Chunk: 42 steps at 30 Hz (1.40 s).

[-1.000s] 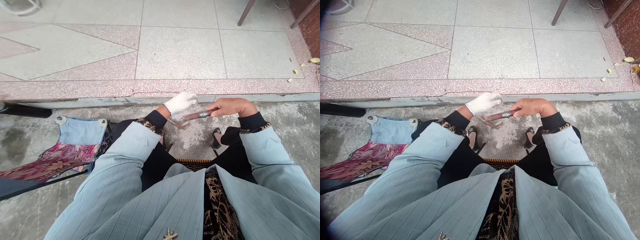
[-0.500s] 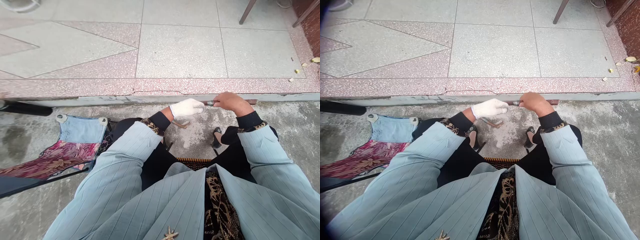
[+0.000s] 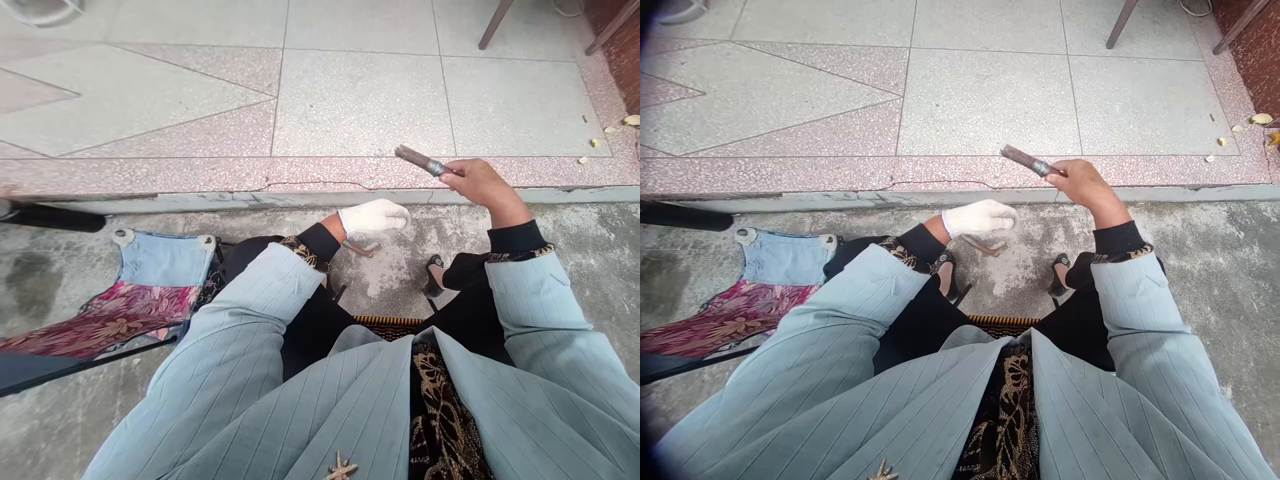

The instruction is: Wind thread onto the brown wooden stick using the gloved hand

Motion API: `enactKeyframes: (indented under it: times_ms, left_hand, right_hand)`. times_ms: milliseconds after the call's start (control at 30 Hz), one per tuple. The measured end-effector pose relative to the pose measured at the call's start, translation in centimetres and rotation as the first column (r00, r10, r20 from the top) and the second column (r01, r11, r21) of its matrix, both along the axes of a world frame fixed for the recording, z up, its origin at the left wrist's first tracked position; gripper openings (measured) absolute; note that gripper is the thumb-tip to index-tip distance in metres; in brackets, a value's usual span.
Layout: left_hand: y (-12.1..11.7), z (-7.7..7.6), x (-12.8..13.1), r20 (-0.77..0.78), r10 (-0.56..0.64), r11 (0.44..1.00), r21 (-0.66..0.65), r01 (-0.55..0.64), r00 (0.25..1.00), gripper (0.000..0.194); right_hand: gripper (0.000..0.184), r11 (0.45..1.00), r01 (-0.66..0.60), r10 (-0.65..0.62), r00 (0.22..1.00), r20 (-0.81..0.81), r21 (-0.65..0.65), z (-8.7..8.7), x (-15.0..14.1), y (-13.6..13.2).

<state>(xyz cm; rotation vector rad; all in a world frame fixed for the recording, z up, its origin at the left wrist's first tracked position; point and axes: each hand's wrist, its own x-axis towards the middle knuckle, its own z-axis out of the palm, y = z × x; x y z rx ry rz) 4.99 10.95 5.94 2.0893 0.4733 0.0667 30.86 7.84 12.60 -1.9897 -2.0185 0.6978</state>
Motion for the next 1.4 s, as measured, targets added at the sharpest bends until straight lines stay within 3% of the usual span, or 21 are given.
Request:
enactKeyframes:
  times_ms: [133, 200, 300, 367, 400, 433, 500, 567, 633, 700, 767, 833, 900, 1000, 1067, 1100, 1133, 1200, 1233, 1300, 1400]
  left_hand:
    - [-0.2, 0.9, -0.3, 0.025, -0.061, 0.998, 0.015, 0.060, 0.998, 0.033]
    - [0.1, 1.5, -0.7, 0.051, -0.035, 0.999, 0.031, 0.033, 0.998, 0.034]
    - [1.1, 2.1, -1.3, 0.055, 0.035, 0.997, 0.064, -0.039, 0.998, 0.032]
    - [1.7, 2.0, -1.6, 0.043, 0.119, 0.990, 0.075, -0.122, 0.992, 0.030]
    - [2.0, 1.8, -1.6, 0.025, 0.159, 0.983, 0.083, -0.161, 0.987, 0.030]
    - [2.2, 1.6, -1.6, 0.000, 0.200, 0.975, 0.097, -0.199, 0.980, 0.030]
    - [2.2, 1.0, -1.3, -0.051, 0.255, 0.960, 0.137, -0.246, 0.966, 0.030]
    - [1.9, 0.4, -0.8, -0.075, 0.249, 0.958, 0.163, -0.234, 0.966, 0.029]
    - [1.2, 0.0, -0.3, -0.053, 0.170, 0.975, 0.151, -0.160, 0.984, 0.028]
    - [0.5, -0.1, -0.1, -0.016, 0.047, 0.991, 0.126, -0.045, 0.999, 0.028]
    - [-0.1, 0.2, -0.1, 0.011, -0.050, 0.994, 0.101, 0.049, 0.999, 0.030]
    - [-0.2, 0.6, -0.3, 0.023, -0.073, 0.993, 0.096, 0.071, 0.997, 0.031]
    - [0.1, 1.0, -0.7, 0.030, -0.029, 0.992, 0.120, 0.025, 0.999, 0.032]
    - [0.9, 1.2, -1.1, 0.044, 0.067, 0.984, 0.163, -0.074, 0.997, 0.031]
    - [1.2, 1.0, -1.2, 0.049, 0.122, 0.980, 0.149, -0.128, 0.991, 0.031]
    - [1.2, 0.9, -1.2, 0.051, 0.155, 0.978, 0.134, -0.161, 0.987, 0.031]
    - [1.2, 0.8, -1.2, 0.050, 0.185, 0.975, 0.120, -0.189, 0.982, 0.032]
    - [1.1, 0.7, -0.9, 0.038, 0.212, 0.970, 0.109, -0.215, 0.976, 0.033]
    - [1.0, 0.6, -0.8, 0.029, 0.206, 0.971, 0.114, -0.208, 0.978, 0.033]
    - [0.7, 0.5, -0.5, 0.007, 0.150, 0.980, 0.133, -0.149, 0.989, 0.031]
    - [0.3, 0.2, -0.2, -0.002, 0.027, 0.989, 0.149, -0.027, 1.000, 0.030]
  right_hand:
    - [0.029, 0.978, -0.083, 0.146, 0.929, 0.341, -0.194, -1.5, -1.2, 0.3]
    - [0.025, 0.911, -0.162, 0.306, 0.882, 0.358, -0.379, -1.8, -1.9, 0.2]
    - [0.021, 0.703, -0.372, 0.524, 0.847, 0.089, -0.606, -1.6, -2.8, -0.2]
    - [0.026, 0.568, -0.537, 0.567, 0.804, -0.177, -0.624, -0.9, -2.9, -0.6]
    - [0.031, 0.547, -0.600, 0.551, 0.783, -0.289, -0.584, -0.5, -2.8, -0.8]
    - [0.037, 0.574, -0.633, 0.512, 0.773, -0.376, -0.520, 0.0, -2.6, -1.0]
    - [0.045, 0.754, -0.562, 0.379, 0.795, -0.474, -0.340, 0.9, -2.0, -1.2]
    - [0.044, 0.937, -0.314, 0.202, 0.843, -0.499, -0.151, 1.4, -1.2, -1.1]
    - [0.040, 0.997, -0.069, 0.048, 0.891, -0.451, -0.030, 1.2, -0.6, -0.7]
    - [0.036, 0.999, 0.033, -0.032, 0.959, -0.281, 0.000, 0.4, -0.4, -0.3]
    - [0.031, 0.999, 0.022, -0.023, 1.000, -0.014, -0.034, -0.7, -0.6, 0.1]
    - [0.026, 0.989, -0.049, 0.079, 0.972, 0.223, -0.138, -1.7, -1.3, 0.3]
    - [0.021, 0.940, -0.152, 0.246, 0.922, 0.300, -0.305, -2.3, -2.3, 0.2]
    - [0.015, 0.737, -0.400, 0.486, 0.874, 0.016, -0.544, -1.7, -3.3, -0.5]
    - [0.021, 0.627, -0.575, 0.502, 0.814, -0.291, -0.525, -0.6, -3.4, -1.0]
    - [0.027, 0.644, -0.615, 0.464, 0.787, -0.407, -0.455, 0.1, -3.2, -1.2]
    - [0.032, 0.712, -0.603, 0.409, 0.772, -0.486, -0.360, 0.7, -2.9, -1.3]
    - [0.037, 0.898, -0.411, 0.265, 0.792, -0.549, -0.159, 1.5, -1.9, -1.3]
    - [0.037, 0.957, -0.276, 0.186, 0.816, -0.548, -0.086, 1.6, -1.4, -1.2]
    - [0.034, 0.998, -0.062, 0.049, 0.877, -0.477, -0.011, 1.3, -0.5, -0.8]
    - [0.029, 1.000, 0.028, -0.027, 0.970, -0.243, 0.003, 0.3, 0.0, -0.2]
